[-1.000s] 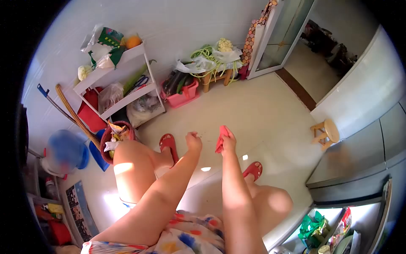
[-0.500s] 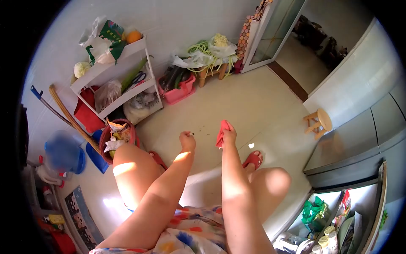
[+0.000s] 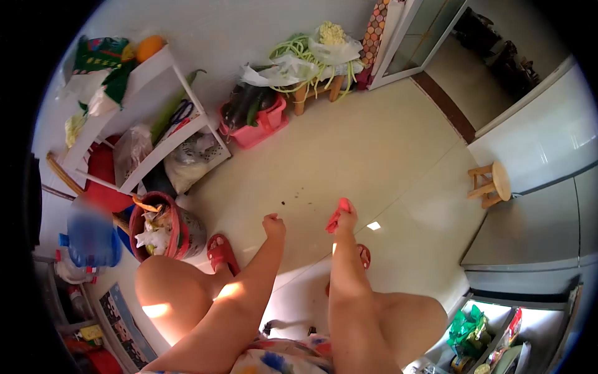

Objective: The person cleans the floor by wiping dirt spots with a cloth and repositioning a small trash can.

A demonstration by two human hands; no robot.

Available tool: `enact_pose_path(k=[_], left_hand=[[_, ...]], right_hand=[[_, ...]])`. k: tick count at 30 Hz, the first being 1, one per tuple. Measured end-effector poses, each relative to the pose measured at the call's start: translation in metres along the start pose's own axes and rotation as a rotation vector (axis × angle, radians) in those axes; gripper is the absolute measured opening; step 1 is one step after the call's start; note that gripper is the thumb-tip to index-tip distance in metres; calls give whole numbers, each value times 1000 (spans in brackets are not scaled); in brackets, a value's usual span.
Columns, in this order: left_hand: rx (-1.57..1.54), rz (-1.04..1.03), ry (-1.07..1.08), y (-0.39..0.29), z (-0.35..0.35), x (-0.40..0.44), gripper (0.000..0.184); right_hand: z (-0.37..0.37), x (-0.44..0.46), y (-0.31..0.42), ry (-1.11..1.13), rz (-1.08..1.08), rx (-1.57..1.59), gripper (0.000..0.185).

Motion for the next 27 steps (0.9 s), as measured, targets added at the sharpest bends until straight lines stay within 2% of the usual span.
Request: enact_pose_path(k=[4,6,9,10,13,16,17,19,21,22,25,27], left_hand=[[174,-83,35,7,-18,14,35],[330,-99,107,17,-23,32,49],[530,-108,176,22,-14,56,73],[588,-113,192,23,-12,67,82],[982,-94,333,33,-5,98,98],[988,-66,352,6,1,100,100],[973,-93,360,4,-6,102,97],[938,-147,369,4,-16,107,92],[972,-207,329,31,-28,113,95],[983,-241,304,38,-34,116,96],[954,-190,398,4,-31,101,78],[1062,-210,414,17,-36,114,77]], right_hand=[[41,18,18,-129,-36,-52,37],[71,37,22,-233,-16,-87,37],[131,99,12,-351,190,39,41],[128,85,23,-390,151,74,39],[128,83,28,-447,112,-138,36],[150,116,-3,-507,325,396,30],[142,110,9,-545,449,56,28],[62,71,29,-574,663,-639,26],[-1,63,7,-561,863,-1230,34],[-25,59,-6,-490,893,-1225,39],[-92,39,-44,-301,875,-1264,54],[-130,27,-62,-18,828,-1125,51]])
Point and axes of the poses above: each hand's wrist, its own x-axis towards the middle knuckle, its own z-axis out of the back of the hand, y = z × x, the point moved 10 cm from there along x, towards the middle knuckle, and after that the axes turned 8 degrees about -z, right-handed, at the moved point
